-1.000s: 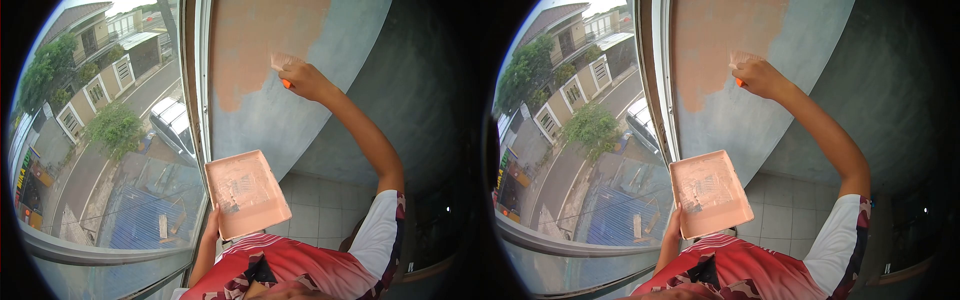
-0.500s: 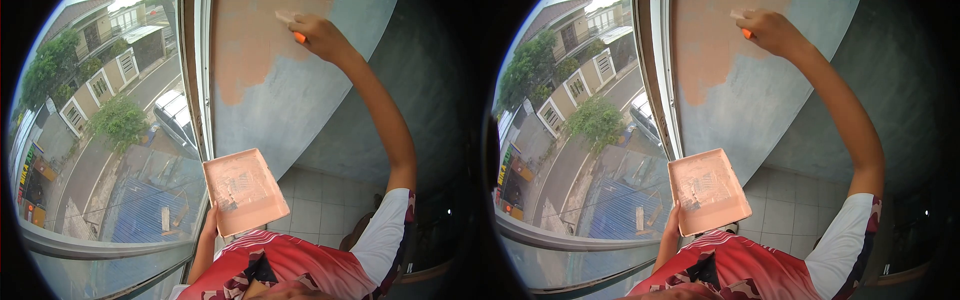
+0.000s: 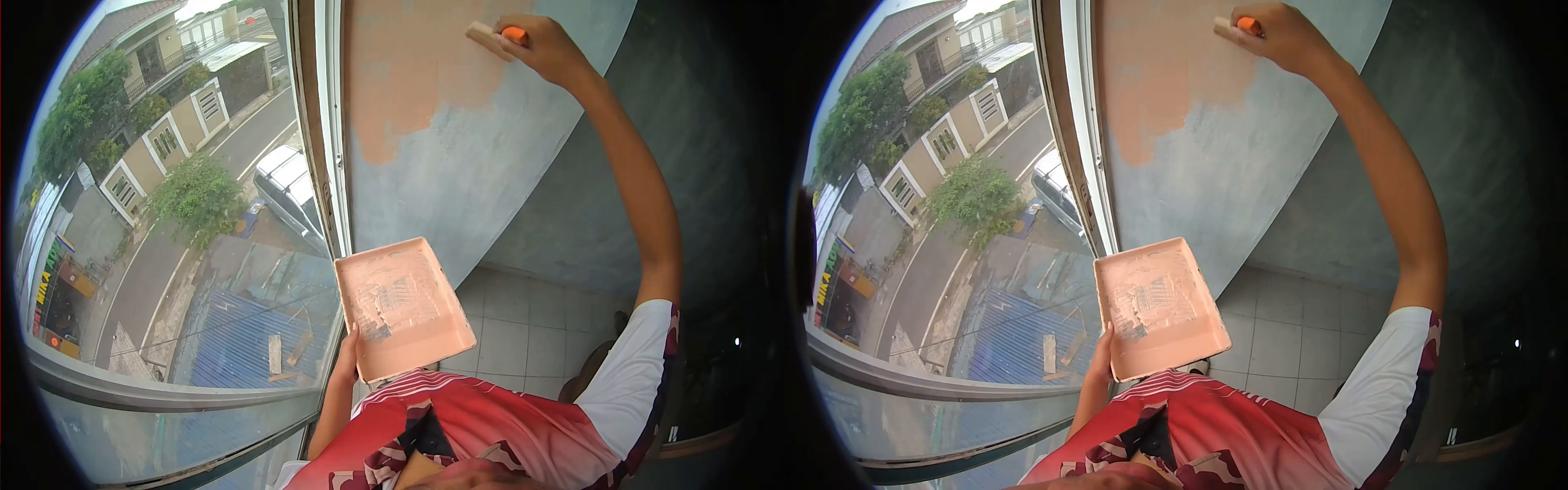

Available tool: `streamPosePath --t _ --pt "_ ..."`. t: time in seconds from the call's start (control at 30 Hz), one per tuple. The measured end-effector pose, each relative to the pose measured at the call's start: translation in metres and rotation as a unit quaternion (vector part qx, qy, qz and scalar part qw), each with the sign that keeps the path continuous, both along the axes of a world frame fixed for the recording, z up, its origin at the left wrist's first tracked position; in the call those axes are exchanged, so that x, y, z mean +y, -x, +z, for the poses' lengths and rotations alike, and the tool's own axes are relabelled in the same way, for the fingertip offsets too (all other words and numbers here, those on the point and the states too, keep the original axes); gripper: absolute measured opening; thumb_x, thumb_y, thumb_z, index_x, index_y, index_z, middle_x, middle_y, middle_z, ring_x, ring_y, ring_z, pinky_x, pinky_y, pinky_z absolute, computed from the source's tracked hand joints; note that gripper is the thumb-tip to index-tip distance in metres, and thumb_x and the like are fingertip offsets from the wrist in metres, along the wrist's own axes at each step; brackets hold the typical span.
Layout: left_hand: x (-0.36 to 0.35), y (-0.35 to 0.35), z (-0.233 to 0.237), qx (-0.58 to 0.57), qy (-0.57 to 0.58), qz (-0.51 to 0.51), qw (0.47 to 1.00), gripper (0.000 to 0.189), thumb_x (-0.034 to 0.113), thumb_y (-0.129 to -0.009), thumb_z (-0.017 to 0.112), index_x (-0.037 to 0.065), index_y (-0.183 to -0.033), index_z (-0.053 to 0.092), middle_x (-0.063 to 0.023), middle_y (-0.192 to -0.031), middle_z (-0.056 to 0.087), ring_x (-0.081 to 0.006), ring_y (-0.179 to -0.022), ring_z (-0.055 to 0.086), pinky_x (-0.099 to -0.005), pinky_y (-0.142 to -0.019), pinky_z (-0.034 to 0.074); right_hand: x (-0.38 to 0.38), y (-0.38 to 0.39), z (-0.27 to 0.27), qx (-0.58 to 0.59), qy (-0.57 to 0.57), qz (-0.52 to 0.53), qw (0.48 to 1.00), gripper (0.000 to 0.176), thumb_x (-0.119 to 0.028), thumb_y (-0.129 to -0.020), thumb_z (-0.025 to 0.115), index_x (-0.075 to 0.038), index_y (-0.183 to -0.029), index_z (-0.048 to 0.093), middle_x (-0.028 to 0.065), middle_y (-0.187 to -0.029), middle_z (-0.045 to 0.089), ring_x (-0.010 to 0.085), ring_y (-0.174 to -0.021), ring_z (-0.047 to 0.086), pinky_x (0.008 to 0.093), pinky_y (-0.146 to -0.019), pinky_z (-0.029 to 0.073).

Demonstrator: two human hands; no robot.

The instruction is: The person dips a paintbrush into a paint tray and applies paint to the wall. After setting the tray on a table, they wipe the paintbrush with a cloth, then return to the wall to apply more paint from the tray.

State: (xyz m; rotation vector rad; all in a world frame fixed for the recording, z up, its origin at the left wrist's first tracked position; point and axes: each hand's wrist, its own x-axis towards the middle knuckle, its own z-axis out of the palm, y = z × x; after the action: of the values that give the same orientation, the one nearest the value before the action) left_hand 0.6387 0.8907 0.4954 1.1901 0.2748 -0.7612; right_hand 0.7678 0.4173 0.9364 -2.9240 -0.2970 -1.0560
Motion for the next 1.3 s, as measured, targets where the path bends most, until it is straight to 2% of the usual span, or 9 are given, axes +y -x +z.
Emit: streamPosePath --t 0.13,0.3,0.53,0.67,0.7,0.83,1.07,1.17,1.3 --pt "0.004 -0.004 -0.017 0.002 0.033 -0.016 0.999 0.07 0.055 -0.103 0.047 -0.003 -0.143 0.047 -0.017 -0.135 0.06 -0.0258 -0.12 0.061 -0.0372 -0.101 0.049 0.026 0.021 0.044 -0.224 0.129 0.096 0.961 0.009 -0.005 -0.087 0.066 0.002 -0.083 0.062 0.015 -0.077 0.064 0.027 -0.069 0.061 0.0377 -0.067 0.049" --pt "0.005 -0.005 -0.015 -0.006 0.006 -0.019 1.0 0.071 0.056 -0.103 0.046 -0.002 -0.143 0.048 -0.0162 -0.135 0.06 -0.0254 -0.12 0.061 -0.0369 -0.101 0.049 0.018 -0.021 -0.137 -0.112 0.397 0.037 0.91 0.015 -0.007 -0.073 0.07 -0.009 -0.069 0.055 0.0055 -0.08 0.059 0.0239 -0.08 0.062 0.0338 -0.065 0.056" --pt "0.003 -0.001 -0.013 0.008 0.006 -0.005 1.0 0.072 0.057 -0.103 0.046 -0.002 -0.144 0.046 -0.0162 -0.137 0.058 -0.0258 -0.121 0.061 -0.0373 -0.102 0.049 0.045 0.015 -0.221 0.35 -0.094 0.037 0.931 0.024 -0.025 -0.092 0.07 -0.006 -0.08 0.06 0.0082 -0.073 0.061 0.0273 -0.065 0.055 0.0423 -0.065 0.045" --pt "0.004 -0.002 -0.023 0.004 0.037 -0.007 0.999 0.072 0.057 -0.102 0.047 -0.002 -0.144 0.046 -0.0163 -0.136 0.058 -0.0263 -0.121 0.06 -0.0381 -0.102 0.049 0.014 0.001 -0.136 0.074 -0.056 0.107 0.99 0.044 -0.033 -0.101 0.059 -0.006 -0.069 0.048 0.0089 -0.061 0.051 0.0251 -0.06 0.047 0.0398 -0.059 0.041" --pt "0.004 -0.001 -0.02 0.009 0.032 -0.005 0.999 0.072 0.057 -0.102 0.048 -0.001 -0.144 0.046 -0.0164 -0.136 0.058 -0.0267 -0.121 0.06 -0.0384 -0.102 0.049 0.014 0.006 -0.094 0.085 -0.057 0.022 0.994 0.017 -0.02 -0.095 0.067 -0.006 -0.087 0.062 0.0084 -0.071 0.061 0.0252 -0.066 0.058 0.0361 -0.064 0.047" --pt "0.004 -0.002 -0.015 0.018 0.009 -0.001 1.0 0.072 0.057 -0.102 0.049 -0.001 -0.144 0.046 -0.0165 -0.137 0.058 -0.027 -0.122 0.06 -0.0385 -0.101 0.049 0.021 0.014 0.008 -0.194 0.065 0.089 0.975 0.013 -0.004 -0.087 0.064 0.002 -0.079 0.056 0.0149 -0.074 0.059 0.0269 -0.067 0.058 0.0397 -0.064 0.047" --pt "0.003 -0.004 -0.006 0.007 0.009 -0.01 1.0 0.071 0.057 -0.102 0.048 -0.001 -0.143 0.047 -0.0157 -0.134 0.06 -0.0259 -0.118 0.062 -0.0374 -0.099 0.05 0.048 -0.057 -0.167 -0.169 0.387 0.049 0.905 0.012 -0.016 -0.077 0.071 -0.011 -0.071 0.062 0.0044 -0.082 0.061 0.0241 -0.081 0.063 0.0279 -0.063 0.053" --pt "-0.001 0.002 0.004 -0.016 -0.008 -0.006 1.0 0.07 0.057 -0.103 0.047 -0.001 -0.142 0.049 -0.0153 -0.133 0.061 -0.0253 -0.118 0.063 -0.0372 -0.099 0.05 0.077 -0.046 -0.255 0.022 0.213 0.136 0.967 0.015 -0.018 -0.082 0.071 -0.01 -0.072 0.062 0.0057 -0.078 0.059 0.0256 -0.078 0.062 0.0347 -0.066 0.053" --pt "-0.002 0.005 0.004 -0.024 -0.005 0.001 1.0 0.07 0.057 -0.103 0.046 -0.001 -0.141 0.049 -0.0152 -0.133 0.061 -0.0244 -0.118 0.062 -0.0367 -0.099 0.05 0.074 -0.033 -0.212 0.287 -0.111 0.101 0.946 0.026 -0.027 -0.093 0.066 -0.008 -0.076 0.062 0.0093 -0.077 0.064 0.0265 -0.073 0.061 0.0408 -0.066 0.05"
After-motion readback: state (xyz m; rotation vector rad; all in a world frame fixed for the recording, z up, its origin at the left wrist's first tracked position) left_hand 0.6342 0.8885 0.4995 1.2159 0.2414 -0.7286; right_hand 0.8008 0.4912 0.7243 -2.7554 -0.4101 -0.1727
